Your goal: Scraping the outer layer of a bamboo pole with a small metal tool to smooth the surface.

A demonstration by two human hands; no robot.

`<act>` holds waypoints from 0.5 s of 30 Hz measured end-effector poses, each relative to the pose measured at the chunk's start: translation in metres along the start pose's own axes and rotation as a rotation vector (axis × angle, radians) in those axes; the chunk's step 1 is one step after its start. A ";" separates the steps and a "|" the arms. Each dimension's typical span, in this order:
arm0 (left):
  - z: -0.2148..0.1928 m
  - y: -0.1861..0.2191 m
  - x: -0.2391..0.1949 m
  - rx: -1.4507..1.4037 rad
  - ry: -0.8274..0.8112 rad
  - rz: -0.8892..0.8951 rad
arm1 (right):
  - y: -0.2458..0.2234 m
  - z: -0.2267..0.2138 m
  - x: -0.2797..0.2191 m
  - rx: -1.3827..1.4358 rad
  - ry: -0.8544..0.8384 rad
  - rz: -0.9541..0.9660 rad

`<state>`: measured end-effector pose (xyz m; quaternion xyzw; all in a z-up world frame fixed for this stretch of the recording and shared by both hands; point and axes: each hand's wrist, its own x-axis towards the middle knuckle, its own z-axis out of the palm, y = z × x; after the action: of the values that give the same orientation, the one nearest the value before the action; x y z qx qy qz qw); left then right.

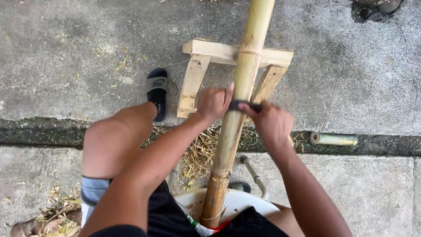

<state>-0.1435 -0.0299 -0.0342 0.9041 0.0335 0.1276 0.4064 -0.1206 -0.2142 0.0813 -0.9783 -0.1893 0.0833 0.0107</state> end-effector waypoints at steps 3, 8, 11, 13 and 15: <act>-0.012 0.014 -0.054 -0.014 0.029 0.085 | -0.006 0.011 -0.044 -0.027 -0.058 -0.021; -0.018 0.005 -0.048 0.013 0.039 0.072 | -0.017 0.009 -0.035 -0.014 -0.029 -0.018; -0.012 -0.004 0.010 0.052 0.102 0.068 | -0.014 -0.003 0.010 -0.009 -0.117 0.086; -0.010 -0.007 0.045 0.071 0.150 0.078 | -0.011 -0.010 0.040 -0.005 -0.041 0.095; -0.006 -0.006 0.060 0.097 0.230 0.083 | -0.006 -0.014 0.057 -0.136 0.239 -0.047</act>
<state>-0.0871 -0.0115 -0.0227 0.9027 0.0485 0.2454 0.3500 -0.0684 -0.1870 0.0862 -0.9750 -0.2147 -0.0472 -0.0311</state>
